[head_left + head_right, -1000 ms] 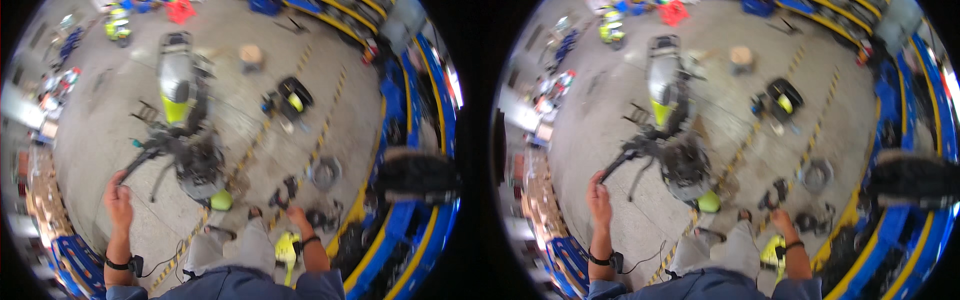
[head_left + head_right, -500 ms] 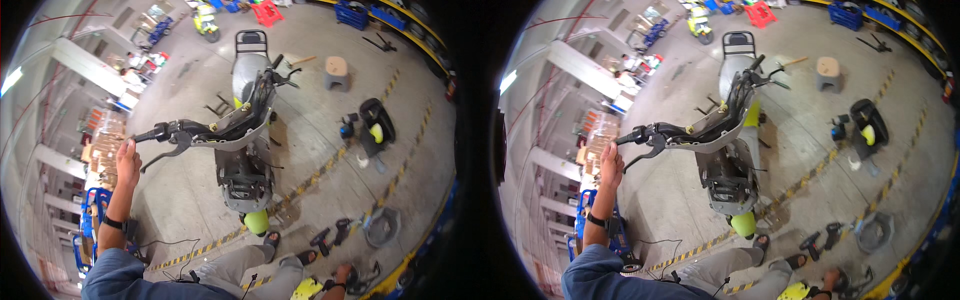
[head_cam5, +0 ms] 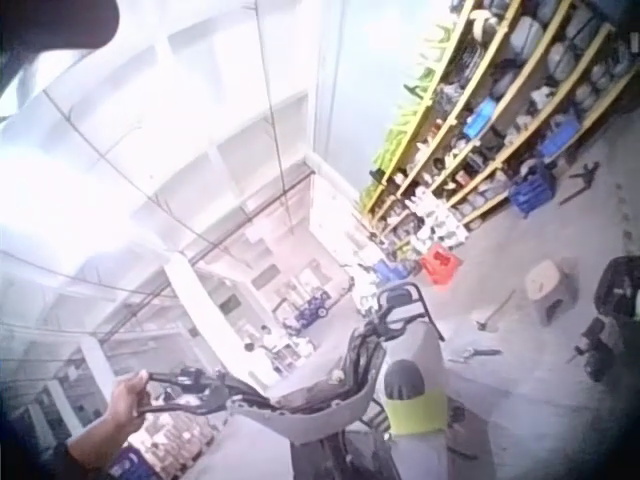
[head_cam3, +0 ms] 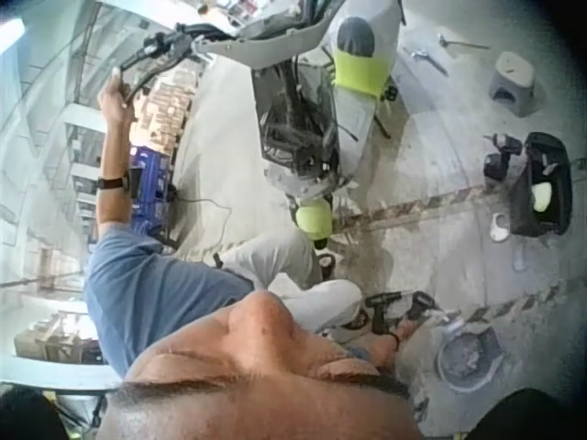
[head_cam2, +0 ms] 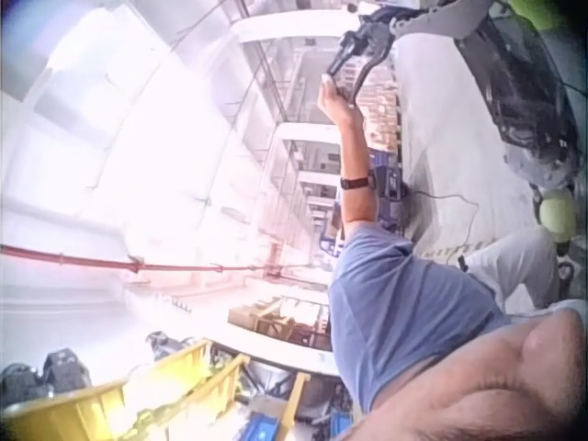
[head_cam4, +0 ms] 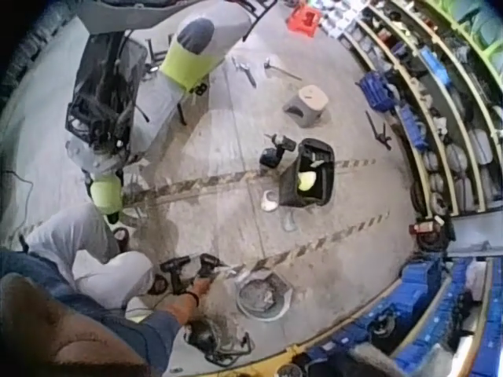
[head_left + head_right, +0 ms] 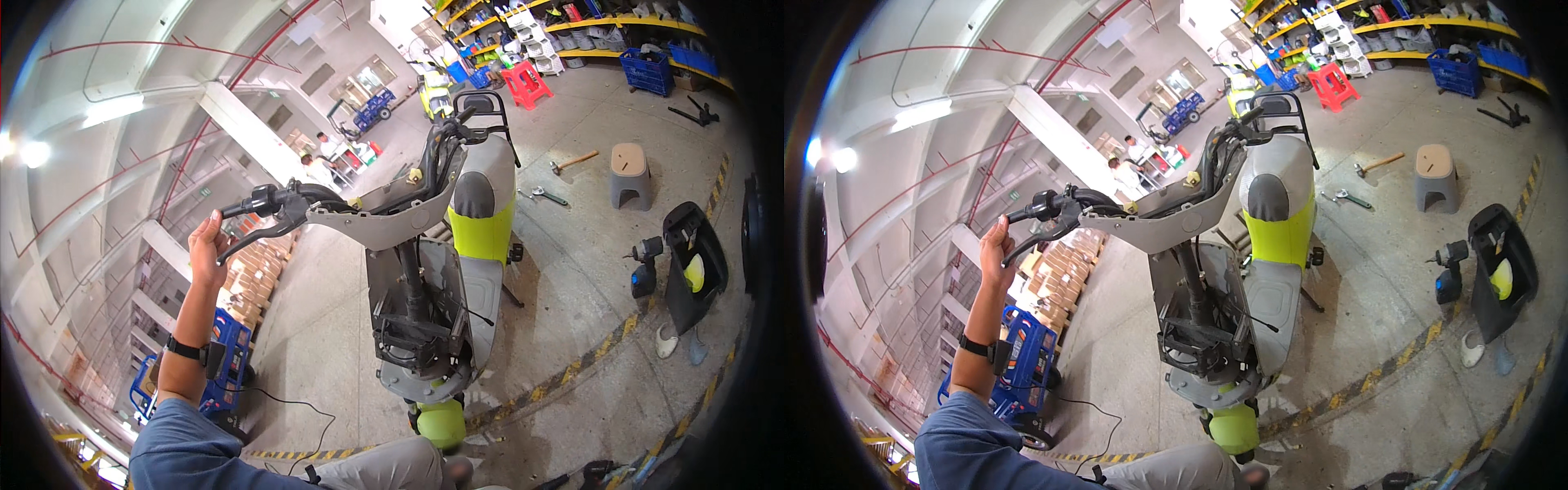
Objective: Disassembling and reassembling the front casing and handle assembly of an electric scooter using an electric drill.
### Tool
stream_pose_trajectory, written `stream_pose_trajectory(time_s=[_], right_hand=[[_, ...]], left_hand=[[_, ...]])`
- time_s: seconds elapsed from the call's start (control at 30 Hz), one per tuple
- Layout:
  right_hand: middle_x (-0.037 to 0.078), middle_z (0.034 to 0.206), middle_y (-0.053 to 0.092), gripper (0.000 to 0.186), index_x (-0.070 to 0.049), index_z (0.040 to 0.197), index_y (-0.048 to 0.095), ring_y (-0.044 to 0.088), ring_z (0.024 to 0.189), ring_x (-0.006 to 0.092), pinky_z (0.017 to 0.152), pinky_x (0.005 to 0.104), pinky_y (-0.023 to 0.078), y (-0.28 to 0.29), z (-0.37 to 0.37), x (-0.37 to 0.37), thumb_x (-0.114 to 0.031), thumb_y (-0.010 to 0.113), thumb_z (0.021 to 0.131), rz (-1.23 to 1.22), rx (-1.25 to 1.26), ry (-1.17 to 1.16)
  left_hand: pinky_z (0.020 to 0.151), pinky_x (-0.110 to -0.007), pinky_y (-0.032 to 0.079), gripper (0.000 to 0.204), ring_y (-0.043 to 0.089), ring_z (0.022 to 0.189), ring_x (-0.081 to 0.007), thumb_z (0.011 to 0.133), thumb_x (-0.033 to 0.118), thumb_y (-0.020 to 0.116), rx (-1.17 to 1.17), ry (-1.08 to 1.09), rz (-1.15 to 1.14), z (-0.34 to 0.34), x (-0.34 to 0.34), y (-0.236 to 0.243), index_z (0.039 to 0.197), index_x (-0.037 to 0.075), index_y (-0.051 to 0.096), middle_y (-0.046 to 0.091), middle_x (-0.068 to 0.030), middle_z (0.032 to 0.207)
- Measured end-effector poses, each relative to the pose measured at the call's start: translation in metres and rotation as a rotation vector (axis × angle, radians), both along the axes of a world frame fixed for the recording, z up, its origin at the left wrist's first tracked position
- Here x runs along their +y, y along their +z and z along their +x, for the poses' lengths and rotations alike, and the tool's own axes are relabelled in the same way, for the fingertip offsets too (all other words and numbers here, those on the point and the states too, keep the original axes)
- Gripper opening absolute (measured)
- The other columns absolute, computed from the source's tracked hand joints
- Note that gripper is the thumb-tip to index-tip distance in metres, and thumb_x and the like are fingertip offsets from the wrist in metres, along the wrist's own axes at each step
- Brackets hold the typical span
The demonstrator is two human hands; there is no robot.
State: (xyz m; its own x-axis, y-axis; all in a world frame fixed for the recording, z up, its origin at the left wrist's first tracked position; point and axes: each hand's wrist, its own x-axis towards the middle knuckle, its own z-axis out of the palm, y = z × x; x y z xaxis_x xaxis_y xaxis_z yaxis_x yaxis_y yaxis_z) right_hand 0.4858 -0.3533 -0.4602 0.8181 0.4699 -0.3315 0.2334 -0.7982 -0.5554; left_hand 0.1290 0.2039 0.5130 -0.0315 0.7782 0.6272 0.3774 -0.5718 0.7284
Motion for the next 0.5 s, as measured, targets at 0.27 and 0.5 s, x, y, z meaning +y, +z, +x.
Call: stream_pose_trajectory(time_s=[0.27, 0.5], right_hand=[[0.024, 0.143, 0.053, 0.087, 0.0, 0.147, 0.044, 0.048, 0.134, 0.0393, 0.114, 0.0451, 0.037, 0.045, -0.025, 0.064, -0.05, 0.074, 0.083, 0.034, -0.218, 0.001], [0.024, 0.138, 0.057, 0.083, 0.001, 0.14, 0.051, 0.051, 0.13, 0.0394, 0.111, 0.0466, 0.039, 0.054, -0.024, 0.09, -0.056, 0.07, 0.083, -0.17, -0.019, 0.027]], left_hand=[[0.044, -0.024, 0.017, 0.028, 0.024, 0.046, -0.0032, 0.098, 0.031, 0.067, 0.096, 0.008, 0.021, 0.005, -0.024, 0.005, 0.077, 0.016, 0.055, 0.03, 0.0105, 0.056], [0.042, -0.025, 0.018, 0.034, 0.026, 0.044, -0.0027, 0.099, 0.034, 0.064, 0.138, 0.019, 0.079, -0.017, -0.002, 0.002, 0.073, 0.017, 0.052, 0.033, 0.0097, 0.053]])
